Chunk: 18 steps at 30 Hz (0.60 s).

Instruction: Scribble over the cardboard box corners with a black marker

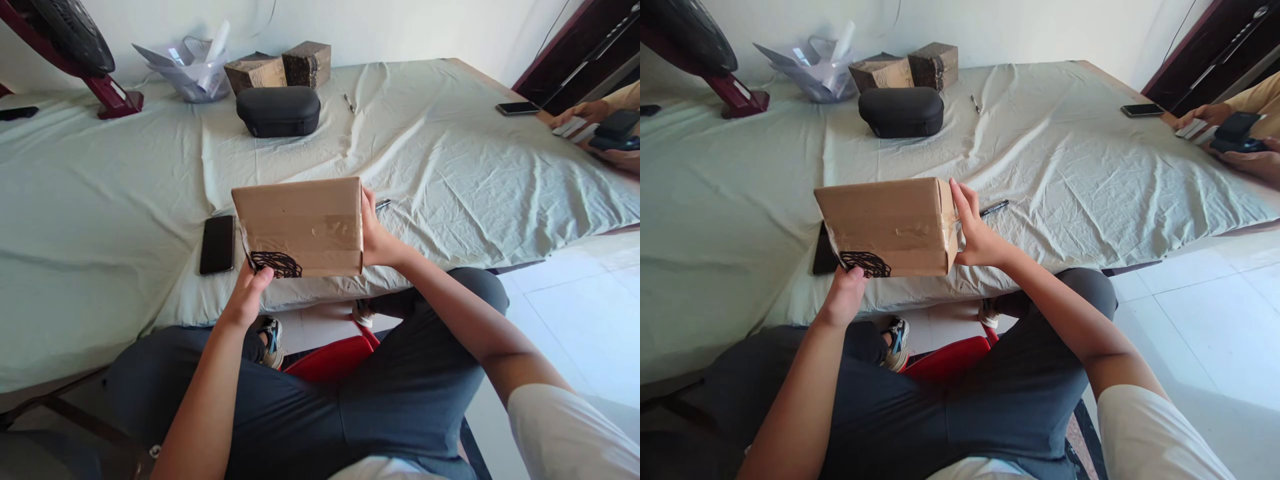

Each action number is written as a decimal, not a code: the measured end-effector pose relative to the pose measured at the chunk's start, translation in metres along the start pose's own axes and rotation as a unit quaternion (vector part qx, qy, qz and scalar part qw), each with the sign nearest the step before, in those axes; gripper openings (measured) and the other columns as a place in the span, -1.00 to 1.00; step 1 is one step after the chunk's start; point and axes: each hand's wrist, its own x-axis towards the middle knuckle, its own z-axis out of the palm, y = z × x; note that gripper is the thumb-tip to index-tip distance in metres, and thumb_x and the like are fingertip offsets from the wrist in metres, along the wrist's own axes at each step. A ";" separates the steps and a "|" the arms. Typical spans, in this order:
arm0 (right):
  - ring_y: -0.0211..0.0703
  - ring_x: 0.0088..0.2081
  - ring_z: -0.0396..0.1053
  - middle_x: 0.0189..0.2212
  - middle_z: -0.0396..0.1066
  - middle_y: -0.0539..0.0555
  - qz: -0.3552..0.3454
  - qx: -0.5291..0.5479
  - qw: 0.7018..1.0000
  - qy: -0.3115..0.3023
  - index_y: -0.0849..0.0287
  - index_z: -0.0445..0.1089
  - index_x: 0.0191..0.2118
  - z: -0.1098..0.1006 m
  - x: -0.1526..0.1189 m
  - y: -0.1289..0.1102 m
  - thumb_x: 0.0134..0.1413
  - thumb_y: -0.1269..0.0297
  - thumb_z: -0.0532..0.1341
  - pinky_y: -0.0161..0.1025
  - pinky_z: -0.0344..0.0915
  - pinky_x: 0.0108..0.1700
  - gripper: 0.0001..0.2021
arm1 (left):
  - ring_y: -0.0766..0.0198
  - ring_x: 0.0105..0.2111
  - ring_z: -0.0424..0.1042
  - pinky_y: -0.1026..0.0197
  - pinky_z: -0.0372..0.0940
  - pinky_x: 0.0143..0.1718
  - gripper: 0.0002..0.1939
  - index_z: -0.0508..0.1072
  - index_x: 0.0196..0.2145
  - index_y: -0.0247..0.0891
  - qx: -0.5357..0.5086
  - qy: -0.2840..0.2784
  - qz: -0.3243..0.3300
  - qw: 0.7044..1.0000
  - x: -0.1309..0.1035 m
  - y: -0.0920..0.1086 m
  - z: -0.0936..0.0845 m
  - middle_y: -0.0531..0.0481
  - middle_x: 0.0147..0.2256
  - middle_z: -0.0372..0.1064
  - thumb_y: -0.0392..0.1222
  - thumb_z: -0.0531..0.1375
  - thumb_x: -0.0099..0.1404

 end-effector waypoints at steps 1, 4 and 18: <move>0.62 0.72 -0.31 0.69 -0.29 0.39 -0.001 -0.010 1.000 0.002 0.03 -0.61 0.73 -0.001 0.000 -0.001 -0.10 -0.46 0.56 0.55 -0.26 0.72 0.66 | -0.19 0.28 0.56 -0.26 0.35 0.50 -0.47 0.67 0.09 -0.11 0.004 0.009 -0.006 1.000 0.000 -0.001 0.000 -0.15 0.08 0.67 0.26 0.37 0.33; 0.66 0.71 -0.33 0.68 -0.25 0.38 0.008 -0.043 0.999 0.011 0.01 -0.55 0.74 -0.011 0.001 -0.004 -0.08 -0.49 0.54 0.59 -0.22 0.71 0.62 | -0.13 0.21 0.61 -0.15 0.51 0.33 -0.51 0.64 0.14 -0.12 -0.019 0.025 -0.022 0.999 -0.001 0.000 0.007 -0.13 0.10 0.67 0.09 0.41 0.32; 0.60 0.73 -0.30 0.67 -0.13 0.32 0.022 -0.013 1.000 0.019 -0.02 -0.33 0.74 -0.031 0.008 -0.005 -0.11 -0.53 0.51 0.55 -0.07 0.69 0.53 | -0.18 0.26 0.62 -0.22 0.50 0.37 -0.46 0.64 0.18 -0.13 -0.013 -0.006 0.042 0.999 0.003 0.004 0.015 -0.18 0.11 0.68 0.23 0.41 0.40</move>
